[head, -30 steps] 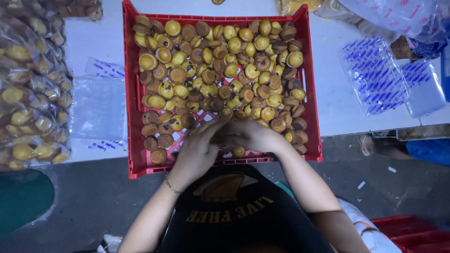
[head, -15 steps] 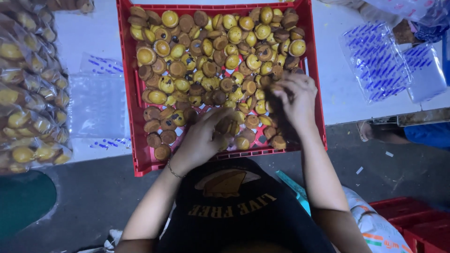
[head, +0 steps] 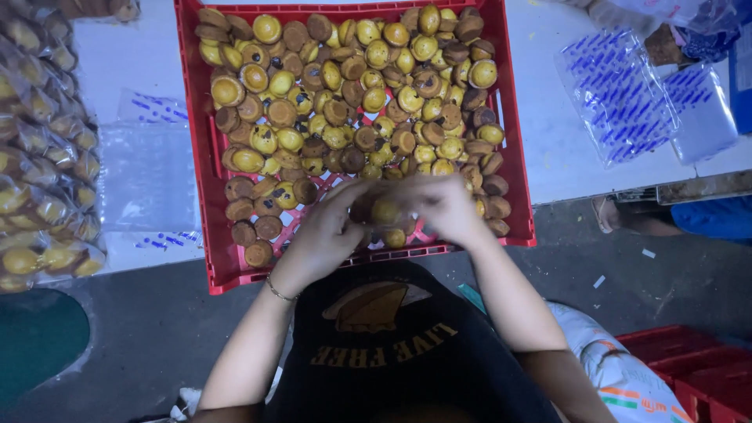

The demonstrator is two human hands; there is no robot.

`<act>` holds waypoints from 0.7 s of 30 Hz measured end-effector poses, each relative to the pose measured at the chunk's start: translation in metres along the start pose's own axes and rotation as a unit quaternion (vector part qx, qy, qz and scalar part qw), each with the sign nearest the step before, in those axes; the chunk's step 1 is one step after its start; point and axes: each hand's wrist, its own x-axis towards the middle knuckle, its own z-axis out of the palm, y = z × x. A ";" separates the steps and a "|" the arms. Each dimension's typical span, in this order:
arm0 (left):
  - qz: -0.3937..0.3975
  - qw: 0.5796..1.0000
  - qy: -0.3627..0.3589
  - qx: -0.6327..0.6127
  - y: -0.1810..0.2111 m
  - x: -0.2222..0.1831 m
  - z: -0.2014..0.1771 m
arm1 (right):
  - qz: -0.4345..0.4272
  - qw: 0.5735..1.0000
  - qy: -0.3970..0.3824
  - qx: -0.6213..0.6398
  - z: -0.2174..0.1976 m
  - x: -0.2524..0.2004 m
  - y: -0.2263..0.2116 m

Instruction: The person sorts small baked goods from a red crate into plastic bags by hand.

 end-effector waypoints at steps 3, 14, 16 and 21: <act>0.032 0.998 0.008 -0.052 -0.006 -0.002 0.001 | 0.106 0.974 0.082 -0.181 -0.017 -0.023 0.072; 0.076 0.996 0.001 -0.049 -0.020 0.002 -0.022 | 0.031 0.993 0.107 -0.048 -0.011 0.025 -0.090; 0.086 0.995 0.002 -0.049 -0.016 0.003 -0.025 | -0.010 0.985 0.059 -0.161 0.025 0.043 -0.075; 0.097 0.991 0.043 -0.076 -0.032 0.002 -0.070 | -0.055 0.929 -0.055 -0.361 0.028 0.060 -0.082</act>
